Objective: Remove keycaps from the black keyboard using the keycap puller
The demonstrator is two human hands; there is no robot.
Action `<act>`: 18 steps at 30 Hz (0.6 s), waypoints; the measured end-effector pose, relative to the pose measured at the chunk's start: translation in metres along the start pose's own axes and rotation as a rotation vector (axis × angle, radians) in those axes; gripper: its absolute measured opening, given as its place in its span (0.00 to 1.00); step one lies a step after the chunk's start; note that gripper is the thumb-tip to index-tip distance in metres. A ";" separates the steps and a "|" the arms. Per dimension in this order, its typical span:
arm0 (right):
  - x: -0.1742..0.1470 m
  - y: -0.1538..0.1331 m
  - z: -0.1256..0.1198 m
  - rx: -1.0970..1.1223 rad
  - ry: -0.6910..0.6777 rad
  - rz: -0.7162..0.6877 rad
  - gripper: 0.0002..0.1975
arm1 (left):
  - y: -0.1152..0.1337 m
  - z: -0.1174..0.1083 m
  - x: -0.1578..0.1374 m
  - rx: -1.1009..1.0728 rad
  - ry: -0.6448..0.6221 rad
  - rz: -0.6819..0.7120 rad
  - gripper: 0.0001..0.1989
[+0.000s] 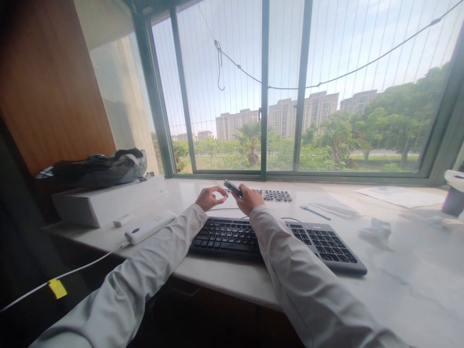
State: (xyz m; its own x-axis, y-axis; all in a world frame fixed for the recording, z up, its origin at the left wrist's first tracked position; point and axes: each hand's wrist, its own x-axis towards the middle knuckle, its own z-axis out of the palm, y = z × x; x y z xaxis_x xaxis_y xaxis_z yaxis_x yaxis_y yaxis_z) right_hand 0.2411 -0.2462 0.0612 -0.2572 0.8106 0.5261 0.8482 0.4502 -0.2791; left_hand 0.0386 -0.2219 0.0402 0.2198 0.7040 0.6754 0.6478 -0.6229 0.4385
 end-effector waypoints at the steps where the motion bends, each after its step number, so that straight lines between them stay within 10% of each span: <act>1: 0.000 -0.004 -0.001 -0.007 -0.022 -0.012 0.17 | -0.001 0.000 0.000 0.017 -0.008 0.003 0.13; 8: -0.011 -0.010 -0.025 -0.218 -0.112 -0.145 0.14 | -0.026 0.005 0.000 0.156 -0.049 0.022 0.11; 18: -0.046 0.071 -0.070 -0.454 -0.086 -0.059 0.13 | -0.060 0.007 -0.003 0.390 -0.171 -0.324 0.11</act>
State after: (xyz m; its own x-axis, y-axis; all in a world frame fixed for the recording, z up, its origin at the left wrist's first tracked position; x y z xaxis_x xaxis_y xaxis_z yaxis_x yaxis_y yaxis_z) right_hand 0.3457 -0.2773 0.0733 -0.3319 0.8254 0.4566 0.9430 0.3020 0.1395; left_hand 0.0036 -0.1844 0.0074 0.0583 0.9048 0.4218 0.9180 -0.2146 0.3334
